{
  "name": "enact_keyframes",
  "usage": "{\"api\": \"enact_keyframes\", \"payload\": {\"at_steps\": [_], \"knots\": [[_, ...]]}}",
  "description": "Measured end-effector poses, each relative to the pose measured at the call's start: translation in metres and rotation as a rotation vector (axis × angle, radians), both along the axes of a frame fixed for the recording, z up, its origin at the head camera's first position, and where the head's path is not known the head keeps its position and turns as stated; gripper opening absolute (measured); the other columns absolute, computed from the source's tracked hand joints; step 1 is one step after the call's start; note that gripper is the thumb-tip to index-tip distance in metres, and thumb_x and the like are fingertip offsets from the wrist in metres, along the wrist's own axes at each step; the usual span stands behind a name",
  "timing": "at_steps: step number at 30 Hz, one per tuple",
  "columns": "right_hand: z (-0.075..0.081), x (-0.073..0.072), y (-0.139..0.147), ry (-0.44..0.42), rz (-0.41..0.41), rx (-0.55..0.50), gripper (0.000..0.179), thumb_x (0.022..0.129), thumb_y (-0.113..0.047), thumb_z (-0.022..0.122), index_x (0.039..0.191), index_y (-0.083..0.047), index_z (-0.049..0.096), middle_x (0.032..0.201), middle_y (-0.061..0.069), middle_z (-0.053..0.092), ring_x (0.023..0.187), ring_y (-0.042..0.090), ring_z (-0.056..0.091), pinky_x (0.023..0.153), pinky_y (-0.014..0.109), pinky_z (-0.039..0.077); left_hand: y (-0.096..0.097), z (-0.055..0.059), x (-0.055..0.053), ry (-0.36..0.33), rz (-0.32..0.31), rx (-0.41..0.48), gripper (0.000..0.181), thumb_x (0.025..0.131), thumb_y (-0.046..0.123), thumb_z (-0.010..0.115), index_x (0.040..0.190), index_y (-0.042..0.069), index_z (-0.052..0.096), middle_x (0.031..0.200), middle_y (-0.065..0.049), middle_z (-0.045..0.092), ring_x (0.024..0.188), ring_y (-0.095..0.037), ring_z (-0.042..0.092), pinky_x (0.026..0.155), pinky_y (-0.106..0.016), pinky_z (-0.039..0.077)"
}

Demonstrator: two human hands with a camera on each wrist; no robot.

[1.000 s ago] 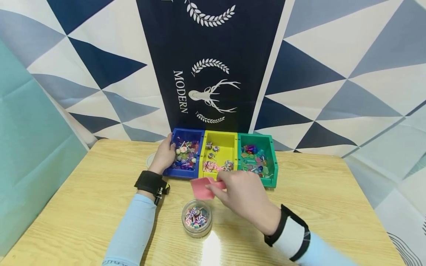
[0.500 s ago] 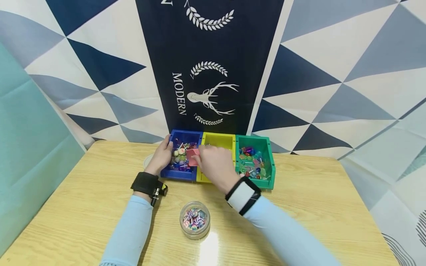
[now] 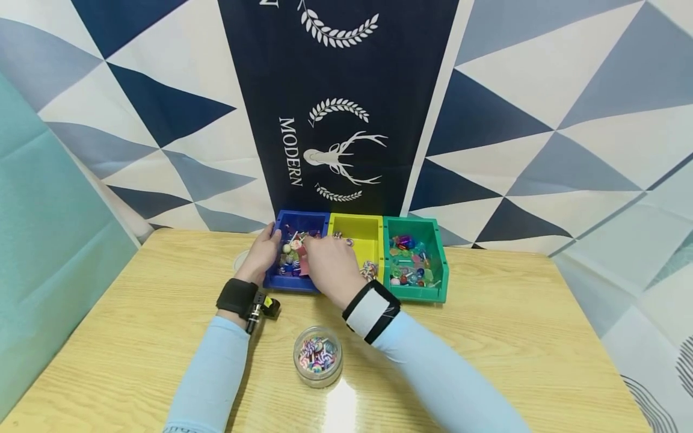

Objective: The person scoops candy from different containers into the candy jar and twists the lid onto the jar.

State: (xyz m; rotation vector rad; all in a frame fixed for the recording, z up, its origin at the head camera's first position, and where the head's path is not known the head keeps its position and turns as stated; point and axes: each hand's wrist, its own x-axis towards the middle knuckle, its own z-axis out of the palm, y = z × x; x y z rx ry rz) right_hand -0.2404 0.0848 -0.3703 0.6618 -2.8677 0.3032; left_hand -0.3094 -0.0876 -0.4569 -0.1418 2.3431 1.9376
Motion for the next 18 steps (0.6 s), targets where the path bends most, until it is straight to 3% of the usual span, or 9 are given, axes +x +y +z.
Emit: {"api": "enact_keyframes", "payload": {"at_steps": [4, 7, 10, 14, 18], "knots": [[0.002, 0.006, 0.0, -0.099, -0.021, 0.021, 0.013, 0.094, -0.013, 0.07, 0.105, -0.006, 0.069, 0.077, 0.005, 0.064, 0.069, 0.023, 0.062, 0.06, 0.031, 0.058, 0.001, 0.0, 0.001, 0.009, 0.014, 0.006, 0.052, 0.111, 0.025, 0.029, 0.16, 0.012, 0.019, 0.158, -0.014, 0.033, 0.142, -0.029, 0.032, 0.119, -0.047, 0.025], [0.002, 0.008, 0.0, -0.12, -0.024, 0.058, 0.017, 0.091, -0.011, 0.071, 0.108, -0.006, 0.069, 0.079, 0.006, 0.065, 0.072, 0.024, 0.062, 0.066, 0.035, 0.06, 0.001, -0.002, 0.0, 0.012, 0.013, -0.003, 0.05, 0.111, 0.024, 0.029, 0.159, 0.011, 0.022, 0.156, -0.015, 0.035, 0.14, -0.03, 0.035, 0.118, -0.047, 0.026], [0.002, 0.008, -0.002, -0.053, -0.02, 0.105, 0.009, 0.091, -0.016, 0.072, 0.094, -0.008, 0.071, 0.075, 0.006, 0.066, 0.068, 0.024, 0.062, 0.061, 0.037, 0.06, 0.001, -0.003, -0.001, 0.025, -0.005, -0.023, 0.05, 0.111, 0.022, 0.029, 0.159, 0.01, 0.023, 0.156, -0.015, 0.035, 0.142, -0.03, 0.032, 0.119, -0.047, 0.024], [0.003, 0.007, -0.009, 0.033, -0.034, 0.184, 0.029, 0.092, -0.032, 0.072, 0.074, -0.01, 0.068, 0.069, 0.006, 0.064, 0.061, 0.026, 0.062, 0.05, 0.04, 0.057, 0.001, -0.002, -0.001, 0.034, -0.027, -0.049, 0.05, 0.111, 0.023, 0.029, 0.159, 0.011, 0.023, 0.158, -0.013, 0.033, 0.145, -0.029, 0.029, 0.121, -0.046, 0.021], [0.002, 0.004, -0.017, 0.038, -0.048, 0.263, 0.04, 0.092, -0.045, 0.069, 0.075, -0.009, 0.069, 0.07, 0.008, 0.066, 0.061, 0.027, 0.063, 0.05, 0.042, 0.057, 0.0, -0.001, -0.002, 0.026, -0.032, -0.069, 0.05, 0.111, 0.024, 0.029, 0.159, 0.012, 0.023, 0.159, -0.012, 0.032, 0.147, -0.028, 0.026, 0.121, -0.046, 0.02]]}}
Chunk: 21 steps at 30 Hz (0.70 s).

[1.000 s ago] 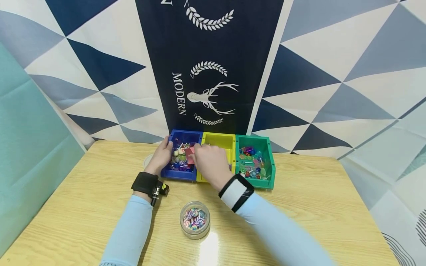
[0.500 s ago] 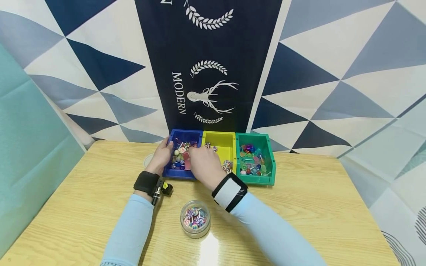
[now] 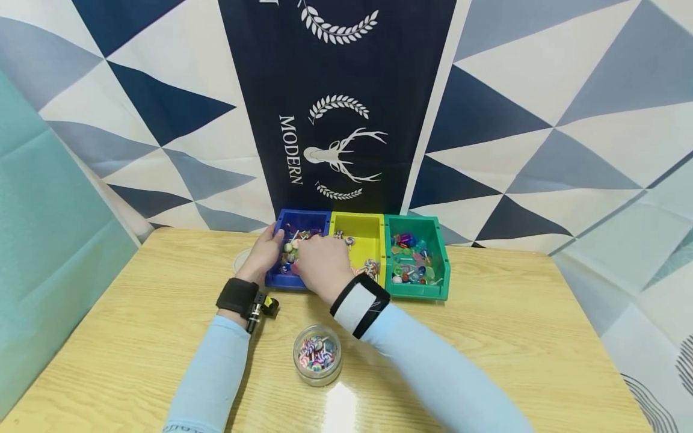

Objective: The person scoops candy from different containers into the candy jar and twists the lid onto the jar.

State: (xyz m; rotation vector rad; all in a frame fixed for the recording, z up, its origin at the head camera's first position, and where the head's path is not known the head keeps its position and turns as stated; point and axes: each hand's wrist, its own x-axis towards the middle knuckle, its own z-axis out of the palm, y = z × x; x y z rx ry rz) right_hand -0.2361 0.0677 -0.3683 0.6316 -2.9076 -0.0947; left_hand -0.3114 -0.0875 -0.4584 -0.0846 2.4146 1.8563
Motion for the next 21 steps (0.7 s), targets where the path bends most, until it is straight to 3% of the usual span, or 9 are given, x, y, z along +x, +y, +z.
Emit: {"api": "enact_keyframes", "payload": {"at_steps": [8, 17, 21], "knots": [[-0.012, -0.005, -0.005, -0.013, -0.056, 0.032, 0.041, 0.094, -0.047, 0.067, 0.08, -0.008, 0.072, 0.071, 0.008, 0.066, 0.059, 0.027, 0.063, 0.048, 0.041, 0.055, 0.002, 0.001, 0.0, 0.032, -0.029, -0.055, 0.05, 0.11, 0.022, 0.031, 0.159, 0.011, 0.025, 0.158, -0.014, 0.034, 0.146, -0.029, 0.028, 0.121, -0.047, 0.021], [-0.033, -0.001, -0.005, 0.054, -0.056, -0.021, 0.028, 0.096, -0.02, 0.065, 0.07, -0.01, 0.068, 0.064, 0.006, 0.062, 0.052, 0.021, 0.058, 0.039, 0.035, 0.049, -0.002, 0.0, -0.001, 0.111, -0.067, -0.167, 0.051, 0.11, 0.019, 0.03, 0.159, 0.007, 0.02, 0.159, -0.017, 0.03, 0.147, -0.031, 0.025, 0.122, -0.045, 0.019], [-0.044, 0.0, -0.006, 0.071, -0.069, -0.022, 0.022, 0.098, -0.016, 0.063, 0.081, -0.005, 0.073, 0.069, 0.009, 0.065, 0.058, 0.022, 0.061, 0.044, 0.036, 0.053, -0.003, 0.001, -0.001, 0.075, -0.051, -0.19, 0.051, 0.111, 0.021, 0.031, 0.157, 0.005, 0.018, 0.158, -0.02, 0.03, 0.146, -0.032, 0.027, 0.121, -0.047, 0.022]]}}
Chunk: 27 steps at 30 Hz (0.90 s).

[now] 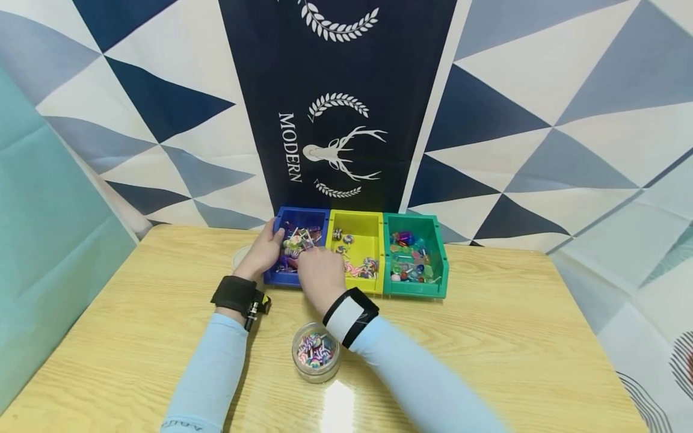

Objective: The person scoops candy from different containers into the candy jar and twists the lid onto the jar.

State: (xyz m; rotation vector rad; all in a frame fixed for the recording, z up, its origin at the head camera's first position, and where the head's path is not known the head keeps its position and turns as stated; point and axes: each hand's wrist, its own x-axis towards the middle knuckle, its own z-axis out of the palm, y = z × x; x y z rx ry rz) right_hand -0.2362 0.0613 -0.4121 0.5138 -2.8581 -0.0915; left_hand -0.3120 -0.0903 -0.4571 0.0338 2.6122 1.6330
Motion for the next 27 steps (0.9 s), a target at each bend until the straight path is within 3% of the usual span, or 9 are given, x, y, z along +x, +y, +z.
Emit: {"api": "enact_keyframes", "payload": {"at_steps": [4, 8, 16, 22, 27], "knots": [[-0.01, 0.0, -0.001, 0.044, 0.001, 0.01, 0.021, 0.1, -0.013, 0.057, 0.096, 0.003, 0.071, 0.075, 0.013, 0.064, 0.06, 0.023, 0.062, 0.046, 0.036, 0.055, -0.002, 0.0, 0.001, -0.035, 0.019, -0.016, 0.051, 0.111, 0.023, 0.031, 0.155, 0.004, 0.016, 0.157, -0.024, 0.03, 0.144, -0.034, 0.03, 0.12, -0.048, 0.025], [-0.019, 0.0, 0.0, 0.132, 0.034, 0.006, 0.021, 0.101, -0.009, 0.053, 0.104, 0.005, 0.068, 0.078, 0.012, 0.062, 0.057, 0.021, 0.061, 0.042, 0.034, 0.053, -0.004, -0.001, 0.001, -0.006, -0.013, -0.035, 0.051, 0.111, 0.023, 0.031, 0.157, 0.002, 0.019, 0.156, -0.022, 0.032, 0.145, -0.034, 0.029, 0.12, -0.047, 0.024], [-0.027, -0.011, 0.002, 0.228, 0.124, 0.037, 0.016, 0.101, -0.011, 0.055, 0.102, 0.0, 0.068, 0.083, 0.012, 0.066, 0.057, 0.02, 0.062, 0.041, 0.034, 0.053, -0.005, -0.001, 0.0, 0.035, -0.051, -0.031, 0.05, 0.111, 0.022, 0.03, 0.157, 0.004, 0.023, 0.155, -0.02, 0.035, 0.145, -0.033, 0.03, 0.12, -0.047, 0.025], [-0.034, -0.018, 0.0, 0.225, 0.11, 0.054, 0.023, 0.103, -0.014, 0.054, 0.116, 0.0, 0.068, 0.095, 0.016, 0.07, 0.055, 0.019, 0.062, 0.04, 0.033, 0.052, -0.004, -0.004, 0.001, 0.031, -0.04, -0.01, 0.051, 0.111, 0.025, 0.03, 0.157, 0.005, 0.024, 0.155, -0.02, 0.036, 0.145, -0.033, 0.03, 0.119, -0.047, 0.025], [-0.032, -0.017, 0.001, 0.161, 0.068, -0.003, 0.024, 0.101, -0.013, 0.056, 0.118, 0.0, 0.065, 0.091, 0.015, 0.069, 0.057, 0.02, 0.063, 0.041, 0.034, 0.052, -0.003, -0.005, -0.001, 0.018, -0.029, -0.017, 0.053, 0.111, 0.033, 0.028, 0.157, 0.005, 0.025, 0.155, -0.019, 0.037, 0.144, -0.033, 0.031, 0.119, -0.048, 0.027]]}}
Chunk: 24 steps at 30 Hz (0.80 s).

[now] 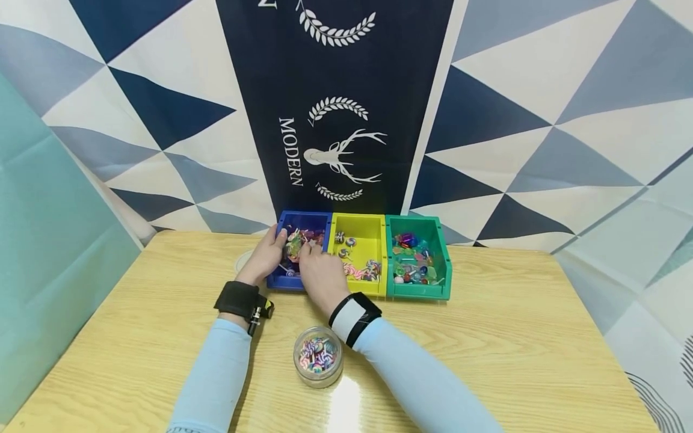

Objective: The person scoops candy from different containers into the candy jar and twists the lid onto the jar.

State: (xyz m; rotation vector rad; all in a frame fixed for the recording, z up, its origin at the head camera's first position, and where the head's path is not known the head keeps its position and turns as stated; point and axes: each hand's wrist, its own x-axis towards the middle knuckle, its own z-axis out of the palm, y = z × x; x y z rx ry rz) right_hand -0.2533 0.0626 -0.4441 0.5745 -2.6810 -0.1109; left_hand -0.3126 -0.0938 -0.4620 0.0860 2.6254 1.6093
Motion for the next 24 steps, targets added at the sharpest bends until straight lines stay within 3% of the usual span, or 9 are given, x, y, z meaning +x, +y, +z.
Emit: {"api": "enact_keyframes", "payload": {"at_steps": [5, 7, 11, 16, 24], "knots": [[0.005, 0.002, 0.007, -0.171, -0.072, -0.168, 0.023, 0.104, -0.022, 0.053, 0.115, -0.002, 0.058, 0.084, 0.012, 0.064, 0.063, 0.024, 0.063, 0.046, 0.037, 0.053, 0.0, 0.002, 0.0, 0.009, 0.011, 0.01, 0.058, 0.11, 0.041, 0.027, 0.156, 0.005, 0.028, 0.155, -0.018, 0.037, 0.144, -0.032, 0.031, 0.12, -0.047, 0.025], [0.006, 0.003, 0.012, -0.2, -0.088, -0.227, 0.027, 0.105, -0.027, 0.051, 0.116, -0.003, 0.057, 0.084, 0.011, 0.063, 0.063, 0.024, 0.062, 0.046, 0.036, 0.052, 0.0, 0.002, 0.0, 0.004, 0.011, 0.019, 0.061, 0.11, 0.044, 0.026, 0.156, 0.005, 0.027, 0.156, -0.018, 0.036, 0.145, -0.032, 0.029, 0.12, -0.047, 0.024], [0.002, 0.006, 0.021, -0.199, -0.085, -0.335, 0.031, 0.106, -0.029, 0.049, 0.12, -0.003, 0.057, 0.089, 0.012, 0.065, 0.063, 0.027, 0.063, 0.047, 0.037, 0.051, 0.001, 0.002, 0.0, -0.011, 0.023, 0.028, 0.065, 0.108, 0.049, 0.022, 0.156, 0.005, 0.026, 0.157, -0.017, 0.033, 0.146, -0.031, 0.027, 0.121, -0.048, 0.021], [-0.001, 0.011, 0.028, -0.208, -0.064, -0.488, 0.035, 0.107, -0.029, 0.047, 0.127, -0.003, 0.058, 0.108, 0.014, 0.068, 0.074, 0.03, 0.067, 0.059, 0.042, 0.057, 0.001, 0.002, 0.001, -0.004, 0.032, 0.023, 0.064, 0.109, 0.045, 0.018, 0.158, 0.004, 0.022, 0.16, -0.017, 0.028, 0.148, -0.032, 0.023, 0.122, -0.046, 0.019], [0.003, 0.022, 0.039, -0.194, -0.041, -0.644, 0.032, 0.107, -0.027, 0.048, 0.127, -0.004, 0.057, 0.094, 0.009, 0.065, 0.067, 0.021, 0.056, 0.055, 0.036, 0.049, 0.0, 0.0, 0.0, 0.006, 0.026, 0.01, 0.062, 0.11, 0.043, 0.018, 0.158, 0.004, 0.022, 0.16, -0.017, 0.029, 0.147, -0.032, 0.024, 0.121, -0.047, 0.02]]}}
